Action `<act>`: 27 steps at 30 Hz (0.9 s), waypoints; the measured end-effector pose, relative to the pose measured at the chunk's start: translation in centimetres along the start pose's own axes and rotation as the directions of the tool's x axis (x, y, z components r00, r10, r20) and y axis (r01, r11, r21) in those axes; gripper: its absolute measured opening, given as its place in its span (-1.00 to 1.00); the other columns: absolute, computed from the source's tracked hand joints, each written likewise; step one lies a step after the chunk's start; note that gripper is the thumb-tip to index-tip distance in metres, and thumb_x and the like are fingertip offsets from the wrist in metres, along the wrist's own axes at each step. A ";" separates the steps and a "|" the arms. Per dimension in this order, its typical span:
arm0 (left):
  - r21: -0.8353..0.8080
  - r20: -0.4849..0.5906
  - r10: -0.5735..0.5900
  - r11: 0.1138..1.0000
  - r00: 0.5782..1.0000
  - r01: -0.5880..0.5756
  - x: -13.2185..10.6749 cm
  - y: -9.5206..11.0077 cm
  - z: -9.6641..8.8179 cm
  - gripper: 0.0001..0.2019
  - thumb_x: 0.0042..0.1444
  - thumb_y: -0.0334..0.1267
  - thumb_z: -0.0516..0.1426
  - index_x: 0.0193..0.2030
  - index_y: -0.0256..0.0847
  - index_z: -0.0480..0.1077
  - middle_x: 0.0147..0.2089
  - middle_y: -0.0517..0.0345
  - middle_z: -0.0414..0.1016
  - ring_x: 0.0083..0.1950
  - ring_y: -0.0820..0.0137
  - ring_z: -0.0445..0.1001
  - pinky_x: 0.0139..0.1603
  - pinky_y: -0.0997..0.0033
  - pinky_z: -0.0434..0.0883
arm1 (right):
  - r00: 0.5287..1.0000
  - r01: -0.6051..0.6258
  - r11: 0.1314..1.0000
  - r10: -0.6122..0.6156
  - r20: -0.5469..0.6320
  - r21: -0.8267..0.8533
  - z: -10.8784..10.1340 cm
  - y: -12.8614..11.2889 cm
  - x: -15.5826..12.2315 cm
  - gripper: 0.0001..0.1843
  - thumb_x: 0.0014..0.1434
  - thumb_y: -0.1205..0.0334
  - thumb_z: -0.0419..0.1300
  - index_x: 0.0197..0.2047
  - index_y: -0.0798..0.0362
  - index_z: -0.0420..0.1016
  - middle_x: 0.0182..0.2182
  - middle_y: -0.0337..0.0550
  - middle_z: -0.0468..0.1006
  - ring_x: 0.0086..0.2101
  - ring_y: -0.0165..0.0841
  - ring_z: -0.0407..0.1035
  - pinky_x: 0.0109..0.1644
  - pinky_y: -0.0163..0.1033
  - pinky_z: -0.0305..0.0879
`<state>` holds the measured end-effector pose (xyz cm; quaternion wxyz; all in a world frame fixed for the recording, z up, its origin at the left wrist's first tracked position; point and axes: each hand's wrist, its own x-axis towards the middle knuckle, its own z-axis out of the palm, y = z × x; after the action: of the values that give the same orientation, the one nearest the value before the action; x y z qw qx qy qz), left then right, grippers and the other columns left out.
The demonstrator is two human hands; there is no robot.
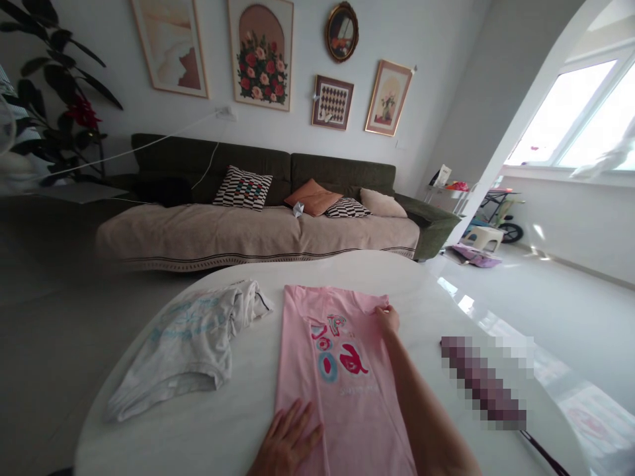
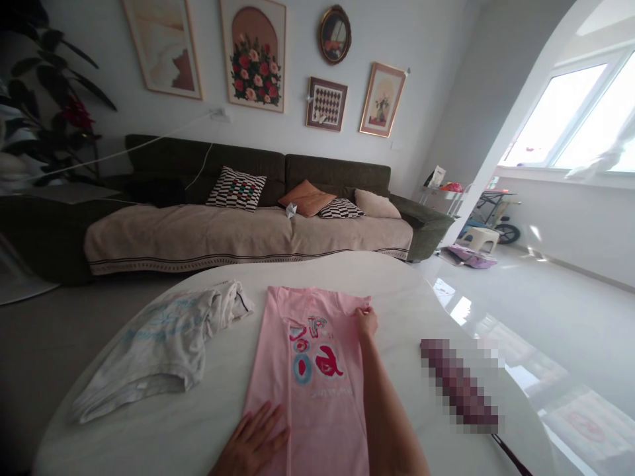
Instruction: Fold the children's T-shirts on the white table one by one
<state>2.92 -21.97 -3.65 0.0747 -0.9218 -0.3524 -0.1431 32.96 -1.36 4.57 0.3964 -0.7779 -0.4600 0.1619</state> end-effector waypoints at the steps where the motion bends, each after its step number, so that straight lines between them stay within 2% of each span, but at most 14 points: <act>1: -0.037 0.049 -0.008 0.999 0.999 0.010 0.0 0.0 -0.1 -0.45 0.18 0.05 -0.16 0.28 0.11 -0.25 0.27 0.21 0.05 0.21 0.23 0.14 0.09 0.26 0.22 | 0.999 0.033 0.999 -0.033 0.005 -0.039 0.1 -0.7 -0.4 -0.71 0.20 0.11 0.00 -0.12 0.13 0.33 -0.25 -0.15 0.43 -0.29 -0.40 0.34 -0.21 -0.21 0.30; 3: -0.111 0.141 -0.019 0.993 0.990 0.035 0.0 0.1 -0.4 -0.39 0.13 0.14 -0.16 0.28 0.12 -0.27 0.29 0.18 -0.01 0.23 0.15 0.10 0.10 0.16 0.22 | 0.991 0.129 0.985 -0.125 0.036 -0.114 0.8 -2.4 -1.6 -0.72 0.22 0.15 -0.08 -0.13 0.12 0.32 -0.24 -0.09 0.43 -0.26 -0.36 0.33 -0.20 -0.22 0.25; 5: -0.174 0.198 -0.030 0.982 0.980 0.065 0.1 0.2 -0.8 -0.35 0.09 0.19 -0.15 0.28 0.14 -0.27 0.31 0.15 -0.05 0.25 0.09 0.06 0.12 0.06 0.20 | 0.968 0.244 0.955 -0.232 0.091 -0.168 2.2 -4.2 -3.3 -0.72 0.22 0.22 -0.13 -0.11 0.08 0.31 -0.14 -0.04 0.40 -0.18 -0.33 0.31 -0.17 -0.24 0.21; 9: -0.233 0.220 -0.054 0.967 0.974 0.106 0.1 0.3 -1.0 -0.36 0.09 0.19 -0.13 0.27 0.17 -0.25 0.32 0.14 -0.10 0.27 0.05 -0.02 0.13 -0.02 0.15 | 0.901 0.424 0.877 -0.383 0.206 -0.225 6.1 -6.7 -7.5 -0.67 0.19 0.36 -0.15 -0.03 0.05 0.28 0.13 -0.01 0.18 0.08 -0.26 0.07 -0.01 -0.20 0.09; 12: -0.249 0.226 -0.056 0.962 0.973 0.113 0.1 0.3 -0.9 -0.36 0.08 0.18 -0.11 0.27 0.17 -0.23 0.32 0.13 -0.10 0.28 0.04 -0.03 0.14 -0.04 0.13 | 0.881 0.459 0.852 -0.399 0.254 -0.252 8.2 -7.3 -9.7 -0.61 0.16 0.41 -0.14 0.05 0.14 0.23 0.17 0.09 0.09 0.15 -0.14 -0.08 0.09 -0.05 -0.03; 16: -0.272 0.243 -0.060 0.954 0.968 0.127 0.3 0.3 -1.1 -0.34 0.07 0.20 -0.10 0.27 0.15 -0.22 0.32 0.12 -0.10 0.28 0.03 -0.05 0.15 -0.07 0.12 | 0.870 0.469 0.848 -0.396 0.293 -0.248 9.1 -7.2 -11.0 -0.56 0.14 0.39 -0.11 0.11 0.23 0.14 0.17 0.19 0.07 0.17 -0.09 -0.12 0.12 0.03 -0.11; 19: -0.305 0.245 -0.076 0.940 0.967 0.151 0.3 0.7 -2.3 -0.35 0.08 0.19 -0.11 0.28 0.15 -0.24 0.34 0.16 -0.17 0.30 0.05 -0.11 0.16 -0.08 0.09 | 0.838 0.502 0.843 -0.420 0.348 -0.193 8.5 -7.1 -11.5 -0.57 0.15 0.36 -0.11 0.09 0.28 0.15 0.11 0.22 0.17 0.12 -0.12 -0.01 0.11 -0.03 -0.05; 22: -0.351 0.237 -0.118 0.915 0.964 0.198 0.3 1.4 -4.0 -0.36 0.08 0.17 -0.10 0.27 0.13 -0.20 0.35 0.19 -0.21 0.32 0.10 -0.17 0.20 -0.06 0.02 | 0.777 0.545 0.833 -0.460 0.430 -0.092 6.3 -5.9 -12.3 -0.57 0.12 0.31 -0.04 0.08 0.22 0.17 0.02 0.07 0.32 0.01 -0.25 0.18 0.03 -0.23 0.09; 25: -0.381 0.251 -0.159 0.891 0.955 0.249 0.5 1.8 -5.3 -0.39 0.09 0.15 -0.08 0.26 0.14 -0.15 0.35 0.21 -0.21 0.32 0.13 -0.19 0.22 -0.05 -0.02 | 0.739 0.546 0.838 -0.475 0.477 -0.012 1.8 -2.7 -13.8 -0.51 0.05 0.29 0.05 0.09 0.12 0.17 -0.06 -0.10 0.41 -0.08 -0.35 0.28 -0.06 -0.36 0.16; 27: -0.388 0.254 -0.167 0.884 0.952 0.259 0.6 2.0 -5.6 -0.40 0.09 0.14 -0.06 0.25 0.15 -0.12 0.34 0.21 -0.19 0.32 0.14 -0.17 0.22 -0.05 -0.02 | 0.758 0.510 0.860 -0.449 0.473 -0.002 -2.0 0.2 -15.5 -0.58 0.06 0.28 0.02 0.03 0.10 0.23 -0.14 -0.11 0.46 -0.16 -0.35 0.33 -0.12 -0.33 0.21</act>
<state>3.47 -24.39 1.81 -0.1784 -0.8817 -0.4193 -0.1225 26.15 -15.38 3.95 0.2533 -0.5975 -0.7334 0.2024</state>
